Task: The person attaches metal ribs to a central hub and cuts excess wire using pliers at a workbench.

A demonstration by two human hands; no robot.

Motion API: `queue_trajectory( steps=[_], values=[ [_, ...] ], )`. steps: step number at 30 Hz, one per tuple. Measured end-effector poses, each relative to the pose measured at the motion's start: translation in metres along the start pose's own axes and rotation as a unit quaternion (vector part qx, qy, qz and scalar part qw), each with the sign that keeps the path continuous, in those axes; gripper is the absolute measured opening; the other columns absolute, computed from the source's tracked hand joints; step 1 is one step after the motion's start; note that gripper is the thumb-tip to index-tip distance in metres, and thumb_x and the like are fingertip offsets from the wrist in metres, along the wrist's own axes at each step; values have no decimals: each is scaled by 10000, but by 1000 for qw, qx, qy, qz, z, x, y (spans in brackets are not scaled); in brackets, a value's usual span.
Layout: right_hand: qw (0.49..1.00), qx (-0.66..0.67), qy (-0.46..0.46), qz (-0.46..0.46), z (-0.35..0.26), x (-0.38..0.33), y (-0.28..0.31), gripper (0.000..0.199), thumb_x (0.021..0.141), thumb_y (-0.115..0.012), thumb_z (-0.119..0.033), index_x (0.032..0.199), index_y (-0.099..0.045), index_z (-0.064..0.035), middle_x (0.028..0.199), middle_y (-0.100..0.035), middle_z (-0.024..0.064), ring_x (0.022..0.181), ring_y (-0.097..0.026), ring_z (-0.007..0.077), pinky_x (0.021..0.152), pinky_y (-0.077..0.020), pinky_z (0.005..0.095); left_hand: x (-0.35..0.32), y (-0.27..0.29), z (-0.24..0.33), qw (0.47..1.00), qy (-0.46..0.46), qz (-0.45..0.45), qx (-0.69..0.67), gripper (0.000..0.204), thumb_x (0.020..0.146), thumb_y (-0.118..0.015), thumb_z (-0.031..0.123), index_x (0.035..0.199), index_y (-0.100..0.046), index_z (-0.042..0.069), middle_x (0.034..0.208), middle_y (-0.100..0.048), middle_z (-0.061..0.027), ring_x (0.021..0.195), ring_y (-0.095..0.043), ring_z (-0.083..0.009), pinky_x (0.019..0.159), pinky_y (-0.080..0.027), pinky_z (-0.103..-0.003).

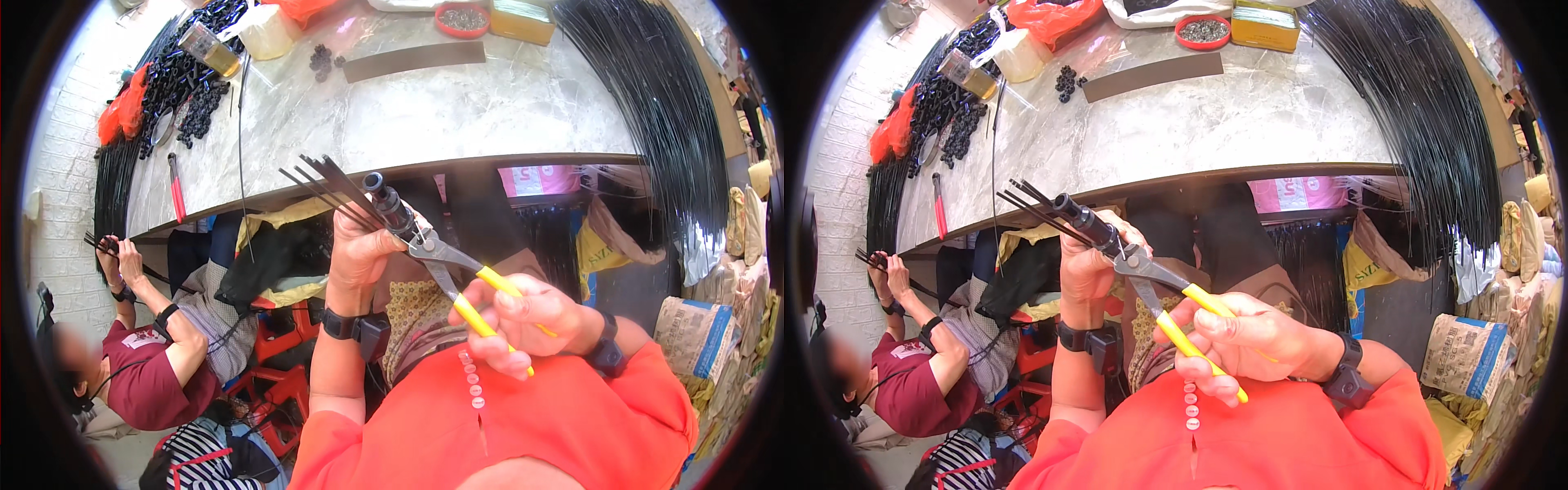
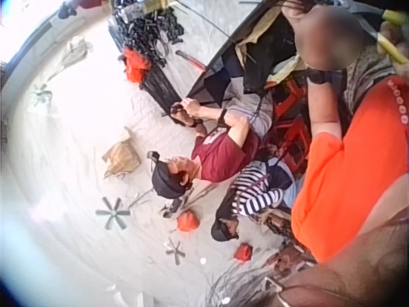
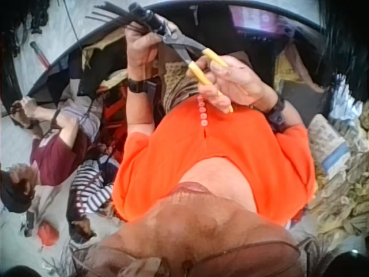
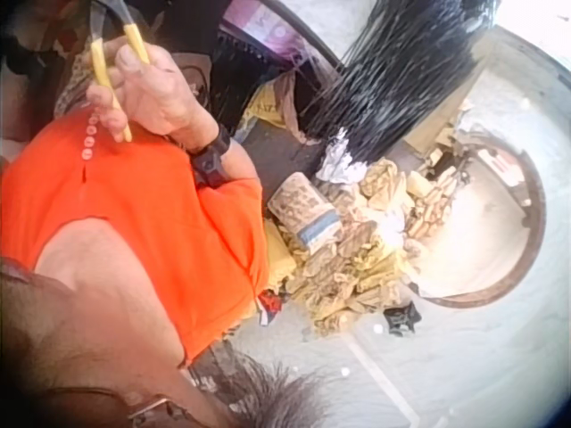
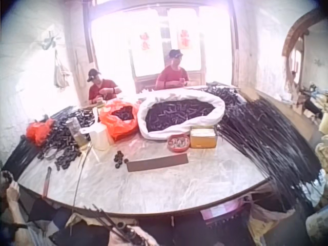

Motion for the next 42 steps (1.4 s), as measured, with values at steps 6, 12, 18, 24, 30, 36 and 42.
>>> queue_trajectory(
  steps=[6, 12, 18, 24, 30, 36, 42],
  values=[
    [996, -54, 11, 64, 3, 1, -2, 359, 1039, -511, -312, 1246, -486, -20, 840, -553, 94, 594, -543, 139, 484, -492, 289, 0, 2, 0, 999, 3, 32, 13, 339, 731, -835, 75, 1012, -668, -13, 910, -707, -147, 823, -695, -266, 769, -578, -403],
    [900, -394, 33, 185, -51, -11, -10, 301, 1024, -553, -287, 1159, -498, -24, 753, -585, 49, 541, -556, 100, 483, -458, 249, 7, -19, 11, 998, -31, 59, 0, 327, 752, -751, -76, 1062, -656, -34, 932, -725, -157, 836, -709, -232, 814, -576, -355],
    [775, -578, -121, 225, -96, -16, -28, 277, 1023, -543, -298, 1108, -518, -35, 757, -589, 29, 555, -563, 88, 493, -459, 247, 14, -27, 11, 997, -19, 74, 19, 267, 748, -749, -91, 1003, -682, -48, 934, -731, -166, 824, -712, -230, 808, -578, -359],
    [719, -621, -215, 223, -126, -12, -46, 283, 1005, -572, -282, 1112, -551, -21, 762, -597, 20, 567, -559, 81, 514, -459, 235, 13, -27, 12, 996, -21, 82, 32, 238, 757, -758, -92, 982, -696, -44, 920, -735, -139, 819, -706, -195, 783, -574, -325],
    [675, -655, -285, 184, -142, -1, -65, 235, 1009, -560, -246, 1035, -530, -14, 744, -593, 23, 554, -567, 97, 512, -465, 244, 12, -32, 11, 995, -26, 88, 43, 221, 759, -762, -98, 962, -702, -37, 910, -735, -119, 809, -697, -165, 762, -570, -295],
    [640, -668, -333, 183, -147, 8, -70, 213, 1013, -542, -219, 1042, -523, -9, 727, -593, 23, 539, -576, 109, 508, -471, 261, 13, -34, 10, 991, -30, 100, 82, 184, 772, -761, -89, 935, -701, -30, 882, -733, -102, 772, -685, -145, 734, -559, -277],
    [580, -747, -226, 231, -122, 25, -63, 208, 998, -548, -202, 1008, -519, 3, 714, -605, 73, 598, -619, 181, 558, -499, 347, 9, -10, 14, 988, -31, 144, 52, 205, 779, -749, -86, 967, -695, -25, 908, -725, -93, 814, -678, -138, 756, -545, -266]
  ],
)
Point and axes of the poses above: each hand's wrist, its own x-axis towards the middle knuckle, its own y-axis out of the back of the hand, z = x × y, the point moved 5 cm from there along x, towards the middle knuckle
